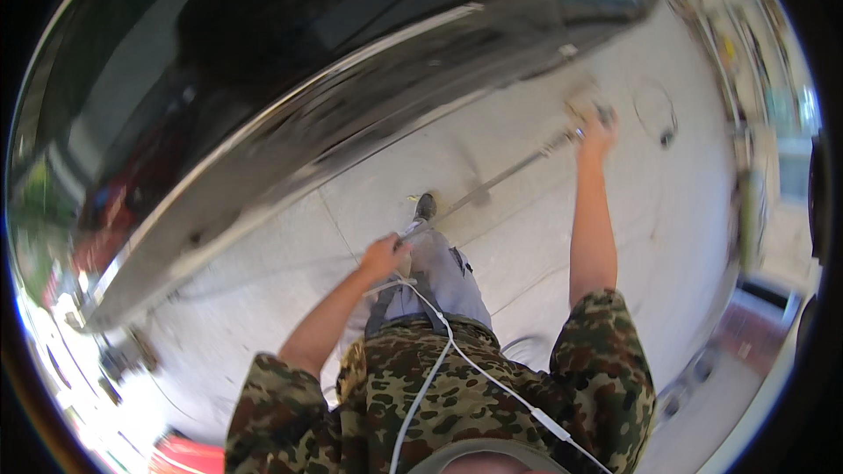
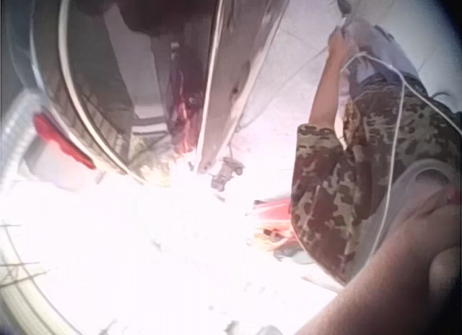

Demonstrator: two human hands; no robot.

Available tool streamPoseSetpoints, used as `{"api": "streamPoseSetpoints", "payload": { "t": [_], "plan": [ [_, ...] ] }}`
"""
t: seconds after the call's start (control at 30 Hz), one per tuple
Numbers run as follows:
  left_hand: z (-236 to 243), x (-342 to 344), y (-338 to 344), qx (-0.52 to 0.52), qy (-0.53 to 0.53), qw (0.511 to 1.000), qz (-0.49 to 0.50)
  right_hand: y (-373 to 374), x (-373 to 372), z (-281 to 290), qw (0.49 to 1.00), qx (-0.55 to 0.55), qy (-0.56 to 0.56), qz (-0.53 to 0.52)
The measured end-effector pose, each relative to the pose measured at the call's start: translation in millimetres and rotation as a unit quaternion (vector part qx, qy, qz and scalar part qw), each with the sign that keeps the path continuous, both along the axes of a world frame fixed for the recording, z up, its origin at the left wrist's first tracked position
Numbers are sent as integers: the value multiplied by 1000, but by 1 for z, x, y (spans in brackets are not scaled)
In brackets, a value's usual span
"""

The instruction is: The person uses a pneumatic sander to smooth a large area on the side of a car, moving the tool across the door and rear quarter panel while kneeling. The person occasionally pauses to feel the surface with their hand.

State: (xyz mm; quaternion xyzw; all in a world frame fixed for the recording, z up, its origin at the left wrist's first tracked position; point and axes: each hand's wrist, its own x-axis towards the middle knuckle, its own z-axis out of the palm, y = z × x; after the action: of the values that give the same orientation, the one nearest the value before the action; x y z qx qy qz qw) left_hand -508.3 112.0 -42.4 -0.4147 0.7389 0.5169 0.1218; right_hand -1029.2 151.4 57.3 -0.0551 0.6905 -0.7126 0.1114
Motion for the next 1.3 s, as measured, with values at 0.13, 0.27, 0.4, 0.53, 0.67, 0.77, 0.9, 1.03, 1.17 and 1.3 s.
{"api": "streamPoseSetpoints", "payload": {
  "t": [0.13, 0.27, 0.4, 0.53, 0.67, 0.77, 0.9, 1.03, 1.17, 1.3],
  "plan": [
    [-24, 84, -20, -119, 4, 993, 0, 61, 75, 10, 993, -107, -47, -28],
    [-45, 120, -19, -67, 36, 994, 84, 66, 121, -16, 975, -146, -168, -15],
    [-51, 172, 21, -140, 8, 986, 91, 34, 170, -15, 955, -155, -224, 117],
    [-61, 199, 45, -204, 40, 963, 173, -2, 211, 50, 982, 7, -60, 176],
    [-86, 200, 40, -262, 53, 936, 229, -7, 203, 140, 981, -1, -8, 196],
    [-110, 231, 23, -224, -2, 950, 220, 8, 174, 189, 967, -55, 41, 245],
    [-120, 331, 54, -249, -174, 922, 239, 40, 121, 225, 964, -227, 99, 98],
    [-83, 389, 154, -212, -252, 915, 235, 63, 75, 229, 967, -210, 107, 93],
    [-28, 365, 307, -175, -318, 905, 224, 71, 31, 186, 959, -197, 57, 195],
    [19, 301, 467, -88, -409, 893, 167, 53, 0, 134, 947, -179, -15, 267]
  ]
}}
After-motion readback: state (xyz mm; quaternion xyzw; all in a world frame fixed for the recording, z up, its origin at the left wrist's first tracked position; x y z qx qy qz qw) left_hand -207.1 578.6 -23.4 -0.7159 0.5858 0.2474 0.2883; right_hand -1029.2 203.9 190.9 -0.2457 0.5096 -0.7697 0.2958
